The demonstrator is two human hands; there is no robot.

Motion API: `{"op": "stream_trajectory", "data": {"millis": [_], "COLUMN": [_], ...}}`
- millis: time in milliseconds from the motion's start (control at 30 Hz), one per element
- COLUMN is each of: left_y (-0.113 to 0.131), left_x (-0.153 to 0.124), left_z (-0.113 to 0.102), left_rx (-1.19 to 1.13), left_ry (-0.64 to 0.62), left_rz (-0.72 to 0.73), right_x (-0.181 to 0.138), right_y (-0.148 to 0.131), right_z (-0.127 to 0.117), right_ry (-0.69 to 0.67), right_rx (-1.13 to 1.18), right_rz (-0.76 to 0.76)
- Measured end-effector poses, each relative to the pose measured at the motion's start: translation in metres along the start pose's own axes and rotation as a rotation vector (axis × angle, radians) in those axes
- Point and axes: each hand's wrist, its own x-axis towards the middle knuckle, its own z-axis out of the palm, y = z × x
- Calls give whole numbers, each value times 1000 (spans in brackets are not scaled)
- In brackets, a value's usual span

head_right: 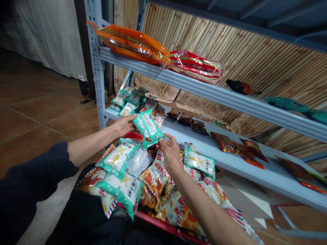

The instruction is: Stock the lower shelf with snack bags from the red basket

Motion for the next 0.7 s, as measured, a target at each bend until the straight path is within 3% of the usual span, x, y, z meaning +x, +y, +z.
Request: {"op": "stream_trajectory", "data": {"millis": [100, 233, 433, 700], "left_y": [0, 3, 15, 20], "left_x": [-3, -10, -17, -26], "left_z": [-1, 1, 0, 4], "left_rx": [34, 115, 253, 379], "left_ry": [-30, -176, -203, -346], "left_rz": [-10, -36, -86, -279], "right_x": [5, 11, 30, 71], "right_y": [-3, -8, -20, -48], "right_z": [-1, -2, -5, -8], "right_ry": [38, 108, 149, -89], "right_rx": [-11, -9, -5, -287], "right_rz": [7, 0, -1, -177]}}
